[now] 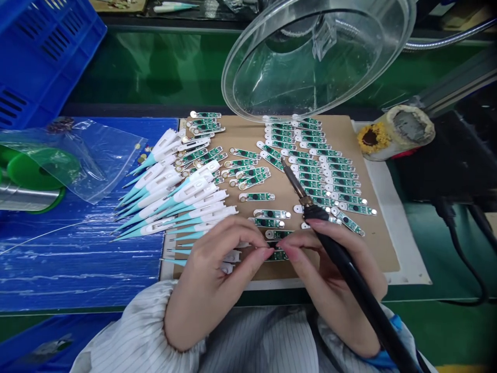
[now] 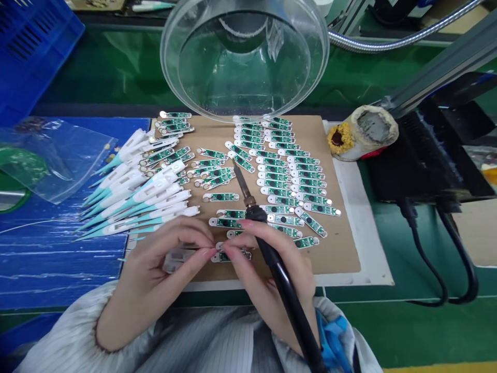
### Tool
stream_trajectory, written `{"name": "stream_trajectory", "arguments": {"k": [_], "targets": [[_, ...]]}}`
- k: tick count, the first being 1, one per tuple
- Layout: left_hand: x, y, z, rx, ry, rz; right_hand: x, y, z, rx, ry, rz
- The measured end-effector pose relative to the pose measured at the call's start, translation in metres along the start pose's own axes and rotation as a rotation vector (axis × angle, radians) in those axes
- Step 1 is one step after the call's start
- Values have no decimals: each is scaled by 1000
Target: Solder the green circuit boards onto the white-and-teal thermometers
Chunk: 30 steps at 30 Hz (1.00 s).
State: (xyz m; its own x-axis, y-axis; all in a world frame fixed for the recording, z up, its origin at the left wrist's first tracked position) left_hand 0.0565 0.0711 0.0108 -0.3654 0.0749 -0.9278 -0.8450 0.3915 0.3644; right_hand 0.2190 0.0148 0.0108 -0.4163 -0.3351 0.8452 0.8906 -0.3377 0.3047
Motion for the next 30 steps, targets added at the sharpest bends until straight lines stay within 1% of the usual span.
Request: {"name": "stream_trajectory", "arguments": {"k": [3, 5, 7, 9, 10, 12, 15, 17, 19, 24, 27, 30], "targets": [[-3, 7, 9, -36, -70, 222, -2, 12, 3, -69, -5, -90], [-3, 8, 16, -37, -110, 338, -1, 25, 4, -162, 67, -92], [-1, 6, 23, -19, -135, 407, -5, 40, 2, -280, 116, -84], [0, 4, 27, -6, -142, 449, -14, 54, -3, -391, 105, -117], [1, 3, 28, -4, -143, 463, -19, 58, -5, -424, 96, -127], [3, 2, 29, 2, -140, 486, -23, 59, -5, -420, 118, -113], [4, 2, 30, 9, -141, 508, -22, 49, -1, -338, 163, -68], [5, 2, 31, 12, -139, 512, -20, 44, 0, -314, 164, -83], [6, 2, 32, 16, -134, 511, -19, 41, 0, -302, 146, -105], [6, 0, 32, 30, -124, 516, -28, 40, -4, -235, 37, -98], [6, 0, 32, 28, -128, 520, -28, 41, -5, -222, 55, -106], [6, 1, 32, 25, -128, 521, -26, 41, -3, -246, 78, -115]]}}
Point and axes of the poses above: each hand's wrist, its own z-axis towards the middle knuckle, its own y-axis out of the back of the hand, x = y × z, the point moved 9 cm from there along z, towards the middle knuckle, and after that the axes turned 9 degrees about y, right-handed, at the moved point
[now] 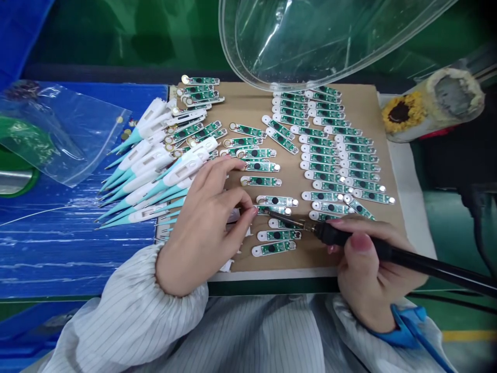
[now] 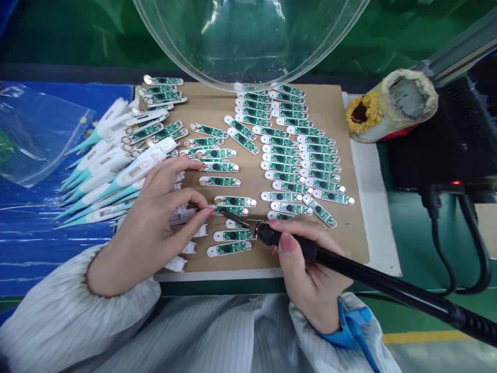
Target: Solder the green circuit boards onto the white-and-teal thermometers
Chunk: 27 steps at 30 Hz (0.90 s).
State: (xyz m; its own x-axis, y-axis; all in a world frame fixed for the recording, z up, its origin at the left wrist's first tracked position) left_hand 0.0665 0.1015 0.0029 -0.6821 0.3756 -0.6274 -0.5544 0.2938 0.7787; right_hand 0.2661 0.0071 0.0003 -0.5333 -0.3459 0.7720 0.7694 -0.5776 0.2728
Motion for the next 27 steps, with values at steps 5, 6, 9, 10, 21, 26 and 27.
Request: {"name": "stream_trajectory", "arguments": {"k": [5, 6, 9, 10, 21, 26, 27], "targets": [[1, 1, 1, 1, 10, -13, 0, -1, 1, -28, -11, -21], [1, 1, 1, -1, 10, -14, 0, -1, 1, -28, -12, -24], [1, 0, 0, -6, 3, -12, 0, -1, 0, -34, -8, -31], [1, 0, 0, -6, 1, -11, 0, -1, 0, -35, -8, -32], [-2, 0, 0, -13, -5, -10, 1, -2, 0, -47, 7, -19], [-1, 0, 0, -14, -4, -3, 4, 0, 2, -71, 37, -20], [-1, 0, 0, -15, -4, -2, 4, 0, 2, -73, 40, -23]]}}
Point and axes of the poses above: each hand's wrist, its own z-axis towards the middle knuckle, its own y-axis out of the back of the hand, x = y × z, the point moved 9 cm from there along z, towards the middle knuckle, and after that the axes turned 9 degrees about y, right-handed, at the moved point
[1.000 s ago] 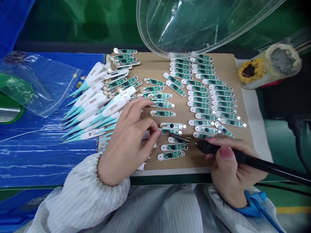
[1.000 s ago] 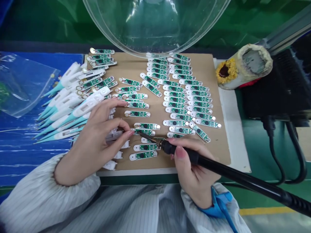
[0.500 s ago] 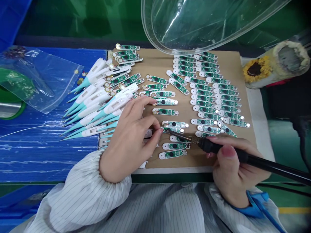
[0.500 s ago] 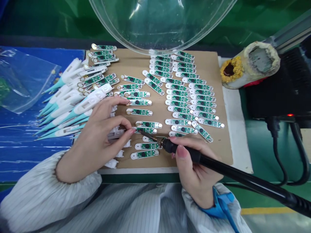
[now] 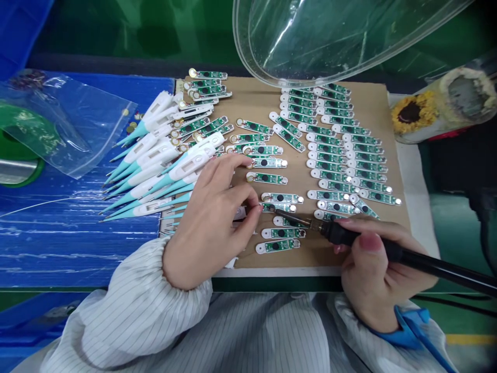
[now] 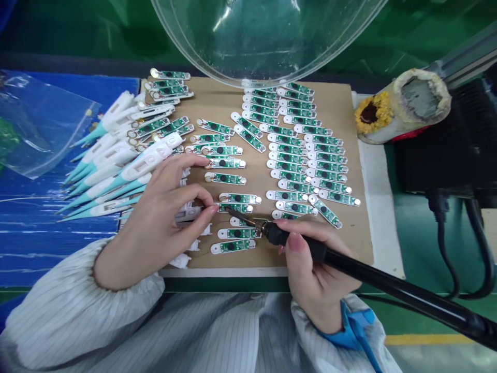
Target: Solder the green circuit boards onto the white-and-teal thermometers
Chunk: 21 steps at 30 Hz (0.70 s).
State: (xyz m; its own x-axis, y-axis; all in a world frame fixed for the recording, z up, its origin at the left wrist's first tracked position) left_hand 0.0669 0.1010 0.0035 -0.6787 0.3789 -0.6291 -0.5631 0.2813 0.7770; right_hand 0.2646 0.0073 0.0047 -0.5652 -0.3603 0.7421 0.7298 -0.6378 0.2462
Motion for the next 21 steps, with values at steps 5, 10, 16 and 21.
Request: {"name": "stream_trajectory", "arguments": {"k": [5, 10, 16, 21], "targets": [[1, 0, 0, -4, -2, 10, 0, 0, 0, 15, 8, 15], [1, -2, -1, -4, 5, 25, 0, 1, 0, 10, 16, 12], [-1, -1, 0, -6, 0, 31, -2, -3, -1, 30, -4, 17], [0, -1, 0, -5, 4, 33, 0, -3, 0, 33, 19, 40]]}}
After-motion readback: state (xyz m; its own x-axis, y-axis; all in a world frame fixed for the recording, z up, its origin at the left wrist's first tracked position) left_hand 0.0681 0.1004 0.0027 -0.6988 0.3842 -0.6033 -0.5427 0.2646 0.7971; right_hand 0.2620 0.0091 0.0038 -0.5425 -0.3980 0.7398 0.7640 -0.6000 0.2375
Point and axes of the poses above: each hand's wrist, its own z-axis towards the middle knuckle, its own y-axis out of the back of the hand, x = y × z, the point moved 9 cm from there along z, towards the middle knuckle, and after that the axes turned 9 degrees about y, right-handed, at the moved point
